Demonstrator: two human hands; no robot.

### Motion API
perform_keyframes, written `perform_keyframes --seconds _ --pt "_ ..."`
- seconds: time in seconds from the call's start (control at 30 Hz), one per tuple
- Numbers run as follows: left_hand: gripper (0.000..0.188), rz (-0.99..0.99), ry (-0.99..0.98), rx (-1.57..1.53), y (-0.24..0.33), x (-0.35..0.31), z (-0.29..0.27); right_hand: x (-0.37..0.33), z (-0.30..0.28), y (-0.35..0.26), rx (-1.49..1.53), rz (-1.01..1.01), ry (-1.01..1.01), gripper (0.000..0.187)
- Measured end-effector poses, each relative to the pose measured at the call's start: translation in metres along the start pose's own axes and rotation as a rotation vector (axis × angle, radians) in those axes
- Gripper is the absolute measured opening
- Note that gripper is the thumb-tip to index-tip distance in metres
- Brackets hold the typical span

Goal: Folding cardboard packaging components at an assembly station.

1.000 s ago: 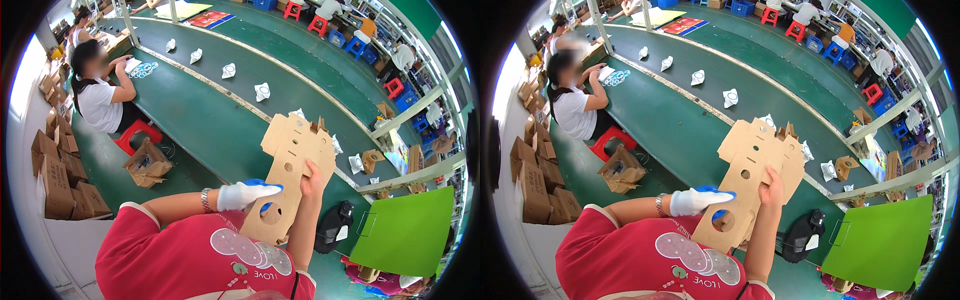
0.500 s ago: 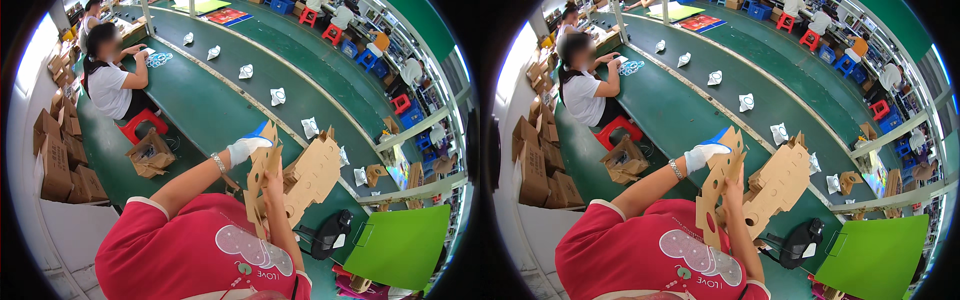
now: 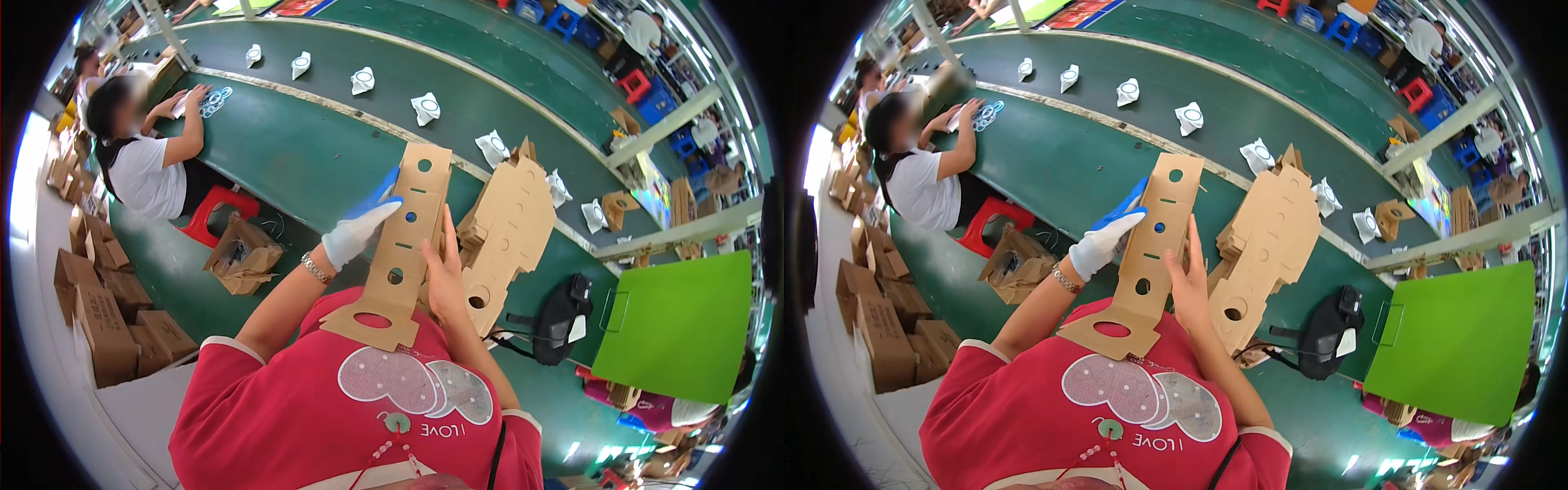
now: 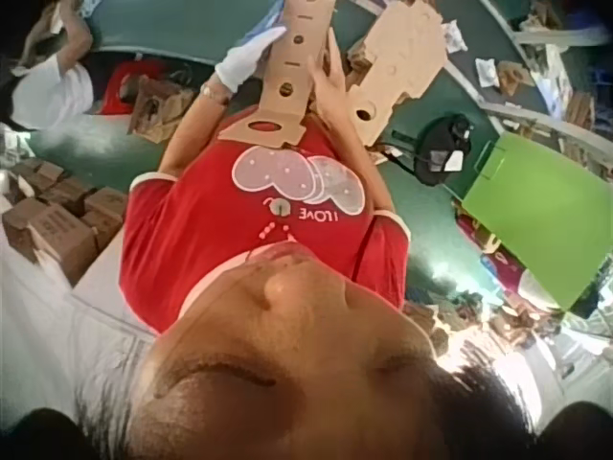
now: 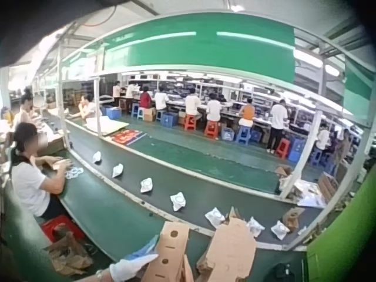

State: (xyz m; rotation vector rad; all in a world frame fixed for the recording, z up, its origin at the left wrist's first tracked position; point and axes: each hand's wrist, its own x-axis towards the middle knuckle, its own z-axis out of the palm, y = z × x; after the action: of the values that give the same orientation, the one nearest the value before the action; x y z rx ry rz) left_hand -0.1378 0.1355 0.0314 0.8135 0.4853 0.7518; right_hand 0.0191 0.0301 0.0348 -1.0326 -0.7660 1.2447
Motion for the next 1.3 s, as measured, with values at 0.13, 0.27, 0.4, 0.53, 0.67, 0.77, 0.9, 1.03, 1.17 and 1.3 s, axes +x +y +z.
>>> perform_keyframes --seconds 0.13,0.27,0.4,0.53,0.67,0.77,0.9,1.03,1.17,1.3 --pt "0.073 -0.001 0.019 0.296 -0.005 -0.005 -0.002 0.003 -0.02 -0.021 -0.042 0.188 -0.197 0.079" --pt "0.079 0.159 0.041 0.498 -0.005 0.0 0.008 0.009 -0.021 -0.034 -0.136 0.18 -0.071 0.094" --pt "0.085 0.112 -0.086 0.503 -0.004 0.009 0.014 0.026 -0.018 -0.035 -0.324 -0.132 -0.007 0.097" --pt "0.084 0.198 -0.166 0.412 0.006 0.008 0.022 0.034 -0.015 -0.034 -0.377 -0.249 0.061 0.068" --pt "0.074 0.16 -0.146 0.609 0.003 -0.001 0.01 0.039 -0.026 -0.01 -0.394 -0.212 0.055 0.027" --pt "0.048 0.173 0.021 0.403 -0.033 0.001 0.002 0.036 -0.016 0.003 -0.21 -0.142 0.07 0.025" --pt "0.022 0.265 0.263 0.348 -0.041 0.01 0.012 0.04 -0.01 0.011 -0.133 -0.1 0.044 0.027" --pt "0.024 0.373 0.37 0.218 -0.045 0.025 0.015 0.045 -0.014 0.001 -0.18 -0.096 0.05 0.022" --pt "0.053 0.44 0.391 0.198 -0.04 0.025 0.02 0.045 -0.007 0.011 -0.01 -0.188 0.301 0.03" --pt "0.049 0.306 0.292 0.284 -0.045 0.024 0.018 0.042 -0.008 0.019 0.064 -0.209 0.307 0.026"
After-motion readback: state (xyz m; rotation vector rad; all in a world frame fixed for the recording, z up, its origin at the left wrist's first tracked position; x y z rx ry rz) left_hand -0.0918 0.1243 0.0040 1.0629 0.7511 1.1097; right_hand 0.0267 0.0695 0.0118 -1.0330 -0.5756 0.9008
